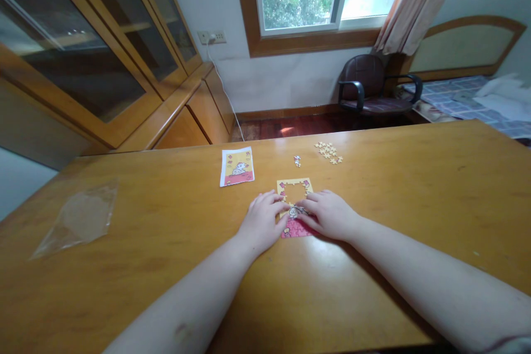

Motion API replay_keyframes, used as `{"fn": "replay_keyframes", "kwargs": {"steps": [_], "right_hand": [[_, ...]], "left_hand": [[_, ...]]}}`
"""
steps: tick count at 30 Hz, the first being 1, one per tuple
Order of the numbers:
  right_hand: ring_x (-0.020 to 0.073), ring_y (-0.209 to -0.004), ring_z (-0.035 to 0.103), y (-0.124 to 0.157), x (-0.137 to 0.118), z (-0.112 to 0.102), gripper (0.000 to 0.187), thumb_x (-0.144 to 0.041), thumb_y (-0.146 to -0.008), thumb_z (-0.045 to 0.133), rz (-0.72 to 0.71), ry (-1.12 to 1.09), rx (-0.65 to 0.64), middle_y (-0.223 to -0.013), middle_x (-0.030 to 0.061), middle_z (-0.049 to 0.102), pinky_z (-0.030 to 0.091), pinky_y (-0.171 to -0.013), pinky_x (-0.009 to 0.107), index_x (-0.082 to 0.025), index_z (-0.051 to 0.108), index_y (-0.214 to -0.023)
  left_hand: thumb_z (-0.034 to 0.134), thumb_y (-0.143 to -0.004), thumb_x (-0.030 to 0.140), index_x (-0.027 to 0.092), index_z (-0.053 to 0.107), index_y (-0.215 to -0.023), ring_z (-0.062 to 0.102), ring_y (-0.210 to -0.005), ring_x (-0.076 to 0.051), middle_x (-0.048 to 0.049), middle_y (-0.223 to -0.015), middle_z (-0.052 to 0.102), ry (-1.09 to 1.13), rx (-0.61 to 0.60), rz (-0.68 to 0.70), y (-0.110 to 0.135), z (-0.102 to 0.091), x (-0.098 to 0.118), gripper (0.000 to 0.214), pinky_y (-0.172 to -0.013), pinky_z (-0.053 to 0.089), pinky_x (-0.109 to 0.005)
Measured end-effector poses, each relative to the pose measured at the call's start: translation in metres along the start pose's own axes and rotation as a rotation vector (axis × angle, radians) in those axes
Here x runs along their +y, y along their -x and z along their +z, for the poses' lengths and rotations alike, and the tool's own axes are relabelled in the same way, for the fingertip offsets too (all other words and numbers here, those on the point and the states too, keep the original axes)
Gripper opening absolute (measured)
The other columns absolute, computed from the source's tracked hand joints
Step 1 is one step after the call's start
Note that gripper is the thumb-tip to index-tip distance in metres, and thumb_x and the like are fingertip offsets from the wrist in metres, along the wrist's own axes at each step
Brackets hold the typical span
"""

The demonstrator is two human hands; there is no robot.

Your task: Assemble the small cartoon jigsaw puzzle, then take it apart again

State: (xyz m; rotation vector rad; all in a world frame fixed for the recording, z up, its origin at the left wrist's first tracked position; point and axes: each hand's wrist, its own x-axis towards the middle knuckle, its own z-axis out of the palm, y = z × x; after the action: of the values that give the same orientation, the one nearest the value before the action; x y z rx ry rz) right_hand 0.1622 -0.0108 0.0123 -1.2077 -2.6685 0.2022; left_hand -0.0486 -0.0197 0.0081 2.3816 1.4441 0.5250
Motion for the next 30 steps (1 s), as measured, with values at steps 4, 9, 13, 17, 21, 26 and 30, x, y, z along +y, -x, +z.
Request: {"fn": "replay_keyframes", "kwargs": {"steps": [4,9,13,17,21,26,30], "right_hand": [[0.0148,-0.072,0.056,0.0000,0.0021,0.0007,0.035,-0.042,-0.095,0.041,-0.003,-0.008,-0.011,-0.080,0.0053,0.062,0.034,-0.070,0.029,-0.019,0.067,-0.099],[0.0143,-0.072,0.056,0.0000,0.0032,0.0012,0.034,-0.041,-0.095,0.042,-0.005,-0.025,-0.013,-0.080,0.0054,0.061,0.035,-0.071,0.028,-0.020,0.068,-0.102],[0.0143,-0.072,0.056,0.0001,0.0035,0.0010,0.035,-0.041,-0.095,0.041,-0.003,-0.032,-0.016,-0.080,0.0055,0.061,0.035,-0.070,0.028,-0.020,0.068,-0.104],[0.0150,-0.073,0.057,0.0000,0.0028,0.0003,0.034,-0.041,-0.095,0.042,-0.002,-0.031,-0.015,-0.081,0.0057,0.062,0.036,-0.071,0.028,-0.020,0.067,-0.105],[0.0168,-0.076,0.059,-0.0005,0.0020,-0.0003,0.034,-0.041,-0.094,0.042,0.019,-0.024,0.000,-0.086,0.0070,0.064,0.038,-0.073,0.030,-0.019,0.066,-0.108],[0.0184,-0.080,0.060,-0.0027,0.0031,-0.0011,0.032,-0.039,-0.093,0.044,0.107,-0.035,0.005,-0.091,0.0082,0.064,0.040,-0.076,0.031,-0.019,0.065,-0.108],[0.0265,-0.103,0.055,-0.0039,0.0057,0.0019,0.039,-0.042,-0.090,0.049,0.261,0.020,0.109,-0.116,0.0138,0.060,0.039,-0.089,0.039,-0.018,0.059,-0.119]], "left_hand": [[0.058,-0.083,0.027,0.028,0.070,-0.104,0.052,-0.115,-0.026,-0.0052,-0.114,0.063,-0.007,0.001,0.022,-0.0001,0.0019,-0.0013,0.024,-0.102,0.041,-0.047],[0.058,-0.084,0.027,0.029,0.070,-0.106,0.051,-0.117,-0.027,-0.0053,-0.115,0.063,-0.011,-0.002,0.034,0.0002,0.0029,-0.0022,0.025,-0.103,0.039,-0.049],[0.058,-0.084,0.026,0.030,0.070,-0.106,0.050,-0.119,-0.028,-0.0050,-0.116,0.063,-0.002,-0.010,0.031,0.0004,0.0016,-0.0007,0.025,-0.104,0.038,-0.051],[0.059,-0.083,0.026,0.027,0.068,-0.107,0.050,-0.120,-0.027,-0.0061,-0.118,0.062,0.002,-0.012,0.023,0.0003,0.0016,-0.0005,0.026,-0.105,0.037,-0.050],[0.059,-0.082,0.027,0.022,0.061,-0.119,0.049,-0.121,-0.027,-0.0084,-0.125,0.058,-0.003,-0.004,-0.019,-0.0001,0.0020,-0.0016,0.038,-0.105,0.038,-0.048],[0.060,-0.081,0.029,0.021,0.054,-0.127,0.047,-0.123,-0.028,-0.0106,-0.130,0.055,-0.029,-0.019,-0.070,-0.0005,0.0011,-0.0011,0.047,-0.105,0.037,-0.046],[0.060,-0.080,0.036,0.021,0.044,-0.135,0.039,-0.132,-0.030,-0.0128,-0.142,0.044,-0.053,-0.070,-0.097,0.0004,0.0035,-0.0011,0.059,-0.110,0.028,-0.050]]}}
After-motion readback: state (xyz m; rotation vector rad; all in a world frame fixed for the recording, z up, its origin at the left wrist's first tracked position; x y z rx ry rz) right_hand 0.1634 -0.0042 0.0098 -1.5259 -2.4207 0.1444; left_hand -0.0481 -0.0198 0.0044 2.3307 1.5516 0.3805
